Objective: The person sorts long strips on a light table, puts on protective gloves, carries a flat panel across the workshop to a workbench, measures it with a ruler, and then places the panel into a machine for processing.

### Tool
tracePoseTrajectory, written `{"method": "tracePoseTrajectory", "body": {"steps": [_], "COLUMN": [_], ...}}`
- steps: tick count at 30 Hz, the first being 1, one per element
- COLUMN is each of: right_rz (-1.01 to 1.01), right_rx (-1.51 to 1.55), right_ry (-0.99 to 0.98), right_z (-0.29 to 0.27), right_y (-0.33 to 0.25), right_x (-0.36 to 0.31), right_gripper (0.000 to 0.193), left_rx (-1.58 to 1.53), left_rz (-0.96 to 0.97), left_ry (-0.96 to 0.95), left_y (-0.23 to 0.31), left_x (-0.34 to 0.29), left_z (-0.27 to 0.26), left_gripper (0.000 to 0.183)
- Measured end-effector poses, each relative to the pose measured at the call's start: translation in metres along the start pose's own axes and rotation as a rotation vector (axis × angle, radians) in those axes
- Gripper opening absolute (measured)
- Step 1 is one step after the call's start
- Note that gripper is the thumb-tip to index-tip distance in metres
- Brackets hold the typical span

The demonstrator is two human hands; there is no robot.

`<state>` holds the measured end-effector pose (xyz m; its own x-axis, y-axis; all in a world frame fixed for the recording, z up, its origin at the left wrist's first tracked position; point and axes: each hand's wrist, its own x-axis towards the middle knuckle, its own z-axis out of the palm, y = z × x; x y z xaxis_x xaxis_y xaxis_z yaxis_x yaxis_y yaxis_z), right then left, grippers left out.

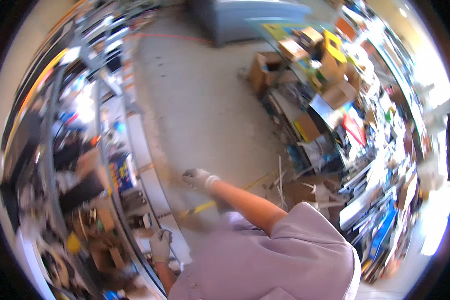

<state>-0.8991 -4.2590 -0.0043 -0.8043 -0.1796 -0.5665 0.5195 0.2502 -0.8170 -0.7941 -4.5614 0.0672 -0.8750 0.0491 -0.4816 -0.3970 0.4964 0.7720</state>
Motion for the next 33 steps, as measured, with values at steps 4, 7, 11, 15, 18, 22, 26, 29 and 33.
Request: {"method": "tracePoseTrajectory", "body": {"steps": [4,7,11,15,18,22,26,29,33], "right_rz": [-0.031,-0.016,-0.023,0.006,0.130,0.488,1.100,1.085,0.794], "right_rx": [-0.178,0.056,0.220,0.233,0.267,0.309,-0.220,0.031,0.012], "right_ry": [0.210,0.345,0.448,0.538,0.702,0.777,0.444,0.465,0.640], "right_z": [-0.083,-0.142,-0.196,-0.256,-0.322,-0.357,-0.280,-0.278,-0.277], "right_y": [0.012,-0.031,-0.043,-0.043,-0.026,0.121,0.252,0.221,0.210], "right_x": [0.048,0.050,0.103,0.155,0.182,0.231,0.176,0.177,0.219], "right_gripper": [0.044,0.043,0.042,0.041,0.040,0.041,0.033,0.020,0.019], "left_rx": [0.171,0.247,0.429,0.524,0.550,0.530,0.482,0.532,0.492], "left_rz": [0.100,-0.051,-0.131,-0.184,-0.172,-0.155,-0.193,-0.307,-0.203], "left_ry": [-0.093,-0.229,-0.292,-0.343,-0.399,-0.465,-0.558,-0.591,-0.620], "left_y": [0.001,0.029,0.047,0.073,0.111,0.180,0.271,0.315,0.460], "left_x": [0.164,0.250,0.349,0.443,0.529,0.671,0.817,0.930,1.013], "left_z": [0.031,0.027,0.012,0.001,0.012,0.039,0.088,0.107,0.229], "left_gripper": [0.018,0.017,0.014,0.014,0.015,0.016,0.018,0.018,0.012]}}
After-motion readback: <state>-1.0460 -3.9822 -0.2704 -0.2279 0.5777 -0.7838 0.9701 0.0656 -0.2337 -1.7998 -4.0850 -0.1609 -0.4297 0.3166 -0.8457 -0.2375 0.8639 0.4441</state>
